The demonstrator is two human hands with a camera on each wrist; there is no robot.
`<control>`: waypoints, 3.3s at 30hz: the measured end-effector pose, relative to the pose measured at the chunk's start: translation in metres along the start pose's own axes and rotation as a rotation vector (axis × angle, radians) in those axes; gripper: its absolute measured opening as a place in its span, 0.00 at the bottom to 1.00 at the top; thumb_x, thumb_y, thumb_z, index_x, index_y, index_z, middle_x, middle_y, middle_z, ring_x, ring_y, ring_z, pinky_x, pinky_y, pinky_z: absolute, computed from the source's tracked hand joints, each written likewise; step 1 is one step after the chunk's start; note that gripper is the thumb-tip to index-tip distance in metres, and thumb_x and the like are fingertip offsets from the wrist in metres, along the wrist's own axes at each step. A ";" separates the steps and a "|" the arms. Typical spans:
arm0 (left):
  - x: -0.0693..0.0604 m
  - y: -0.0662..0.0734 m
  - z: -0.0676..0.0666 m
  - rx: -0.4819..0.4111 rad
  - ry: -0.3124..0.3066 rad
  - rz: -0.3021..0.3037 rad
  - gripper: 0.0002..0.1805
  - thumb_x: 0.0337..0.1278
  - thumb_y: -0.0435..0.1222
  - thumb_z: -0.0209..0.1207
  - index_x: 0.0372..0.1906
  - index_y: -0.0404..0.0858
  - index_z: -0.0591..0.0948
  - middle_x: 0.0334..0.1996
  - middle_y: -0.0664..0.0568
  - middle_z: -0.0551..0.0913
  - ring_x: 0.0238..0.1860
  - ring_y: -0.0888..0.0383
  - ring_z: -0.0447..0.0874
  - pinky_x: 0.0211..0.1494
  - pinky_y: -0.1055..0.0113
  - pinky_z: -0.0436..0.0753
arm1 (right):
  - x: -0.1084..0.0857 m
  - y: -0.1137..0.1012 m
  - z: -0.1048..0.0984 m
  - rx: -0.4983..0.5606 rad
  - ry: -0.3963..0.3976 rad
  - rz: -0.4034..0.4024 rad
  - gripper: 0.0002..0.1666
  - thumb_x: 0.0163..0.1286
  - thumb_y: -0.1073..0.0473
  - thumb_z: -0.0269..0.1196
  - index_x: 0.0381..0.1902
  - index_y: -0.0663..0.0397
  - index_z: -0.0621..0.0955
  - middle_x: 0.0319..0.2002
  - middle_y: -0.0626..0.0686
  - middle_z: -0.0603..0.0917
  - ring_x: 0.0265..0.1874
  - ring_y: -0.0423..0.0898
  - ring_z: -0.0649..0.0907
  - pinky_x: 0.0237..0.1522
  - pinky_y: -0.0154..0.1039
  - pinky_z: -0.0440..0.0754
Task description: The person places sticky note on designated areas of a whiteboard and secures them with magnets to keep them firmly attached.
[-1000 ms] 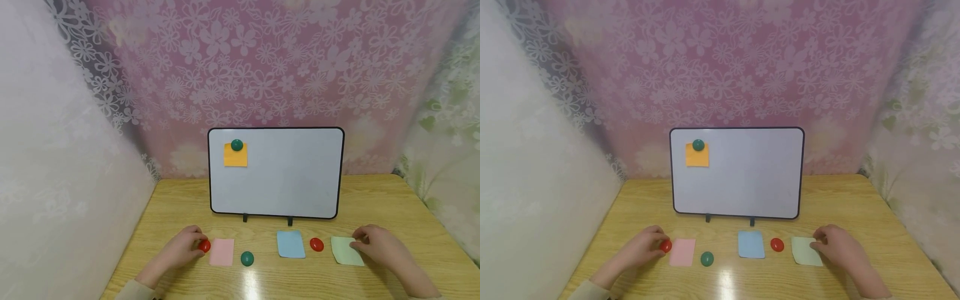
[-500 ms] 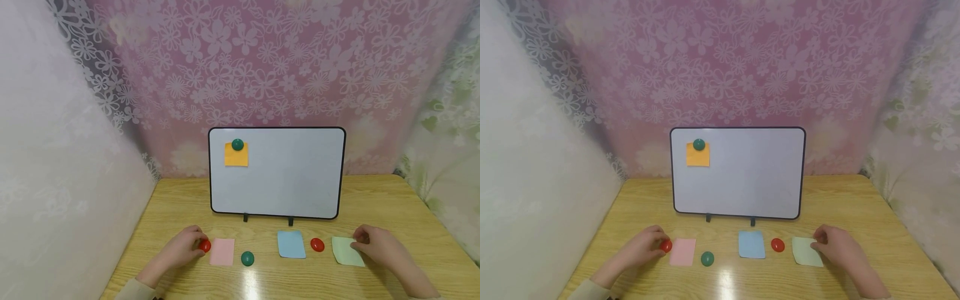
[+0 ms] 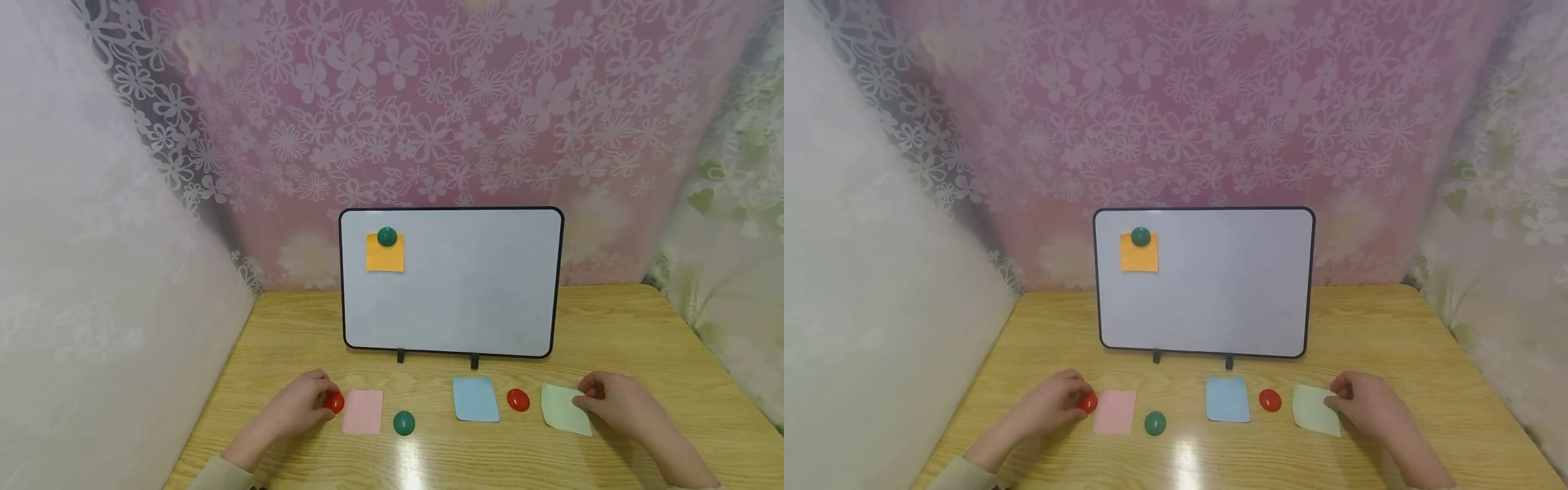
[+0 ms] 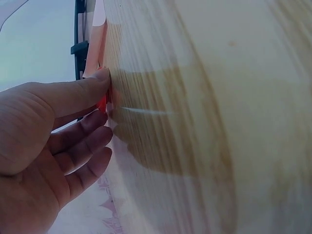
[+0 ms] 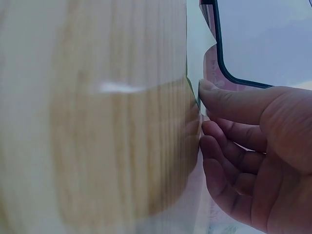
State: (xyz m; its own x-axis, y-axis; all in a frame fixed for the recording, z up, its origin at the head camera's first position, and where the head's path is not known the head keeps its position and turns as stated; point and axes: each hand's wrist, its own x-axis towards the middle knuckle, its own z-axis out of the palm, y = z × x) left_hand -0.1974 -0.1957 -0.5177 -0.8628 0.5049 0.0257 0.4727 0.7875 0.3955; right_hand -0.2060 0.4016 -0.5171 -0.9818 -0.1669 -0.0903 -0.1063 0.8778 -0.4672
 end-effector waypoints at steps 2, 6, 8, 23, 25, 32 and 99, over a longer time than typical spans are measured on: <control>0.000 0.000 0.000 -0.004 -0.003 0.000 0.16 0.55 0.34 0.80 0.48 0.39 0.90 0.41 0.59 0.82 0.43 0.62 0.80 0.50 0.60 0.86 | 0.000 0.001 0.000 0.002 -0.002 -0.001 0.17 0.69 0.49 0.75 0.42 0.58 0.86 0.34 0.44 0.84 0.35 0.44 0.81 0.39 0.47 0.81; 0.000 -0.001 0.000 -0.008 -0.002 -0.001 0.16 0.55 0.34 0.80 0.48 0.39 0.90 0.41 0.59 0.82 0.42 0.63 0.79 0.49 0.61 0.86 | 0.001 0.001 0.000 0.000 -0.004 -0.002 0.18 0.69 0.49 0.75 0.42 0.58 0.85 0.33 0.45 0.83 0.34 0.44 0.80 0.39 0.47 0.80; 0.001 -0.002 0.001 -0.009 -0.001 -0.003 0.16 0.55 0.35 0.80 0.48 0.40 0.90 0.41 0.59 0.82 0.42 0.63 0.79 0.49 0.61 0.86 | 0.001 0.001 0.000 -0.001 -0.003 0.000 0.18 0.69 0.50 0.75 0.42 0.59 0.84 0.33 0.45 0.82 0.34 0.43 0.80 0.38 0.46 0.80; -0.001 -0.004 0.000 -0.010 0.006 0.015 0.16 0.56 0.36 0.80 0.48 0.40 0.90 0.42 0.59 0.83 0.43 0.62 0.81 0.50 0.60 0.86 | 0.000 -0.002 0.000 0.011 -0.008 -0.005 0.17 0.69 0.53 0.75 0.42 0.62 0.85 0.34 0.46 0.84 0.35 0.45 0.81 0.39 0.47 0.81; -0.001 -0.005 0.001 -0.006 0.005 0.011 0.16 0.56 0.37 0.80 0.48 0.40 0.90 0.42 0.60 0.83 0.43 0.63 0.81 0.50 0.61 0.86 | 0.000 0.000 0.000 0.006 -0.005 -0.004 0.17 0.69 0.53 0.76 0.41 0.62 0.85 0.34 0.46 0.83 0.35 0.45 0.81 0.39 0.47 0.81; 0.000 -0.007 0.003 -0.003 -0.002 -0.005 0.16 0.57 0.38 0.79 0.48 0.41 0.90 0.42 0.60 0.82 0.43 0.64 0.79 0.50 0.61 0.85 | 0.001 0.000 0.001 -0.008 -0.009 0.006 0.18 0.68 0.52 0.77 0.40 0.59 0.83 0.33 0.46 0.82 0.34 0.44 0.79 0.38 0.46 0.79; 0.000 0.000 -0.005 -0.042 0.143 -0.018 0.17 0.59 0.37 0.78 0.51 0.37 0.89 0.43 0.58 0.83 0.42 0.60 0.82 0.46 0.63 0.86 | 0.001 0.004 -0.015 0.336 -0.104 0.100 0.26 0.78 0.45 0.68 0.53 0.65 0.86 0.38 0.49 0.90 0.37 0.45 0.87 0.35 0.39 0.85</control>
State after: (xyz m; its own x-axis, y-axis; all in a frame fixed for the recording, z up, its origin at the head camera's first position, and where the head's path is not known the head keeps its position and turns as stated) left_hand -0.1983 -0.1976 -0.5128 -0.8891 0.4333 0.1475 0.4518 0.7788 0.4351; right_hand -0.2100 0.4112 -0.5058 -0.9617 -0.1479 -0.2307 0.0636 0.6984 -0.7129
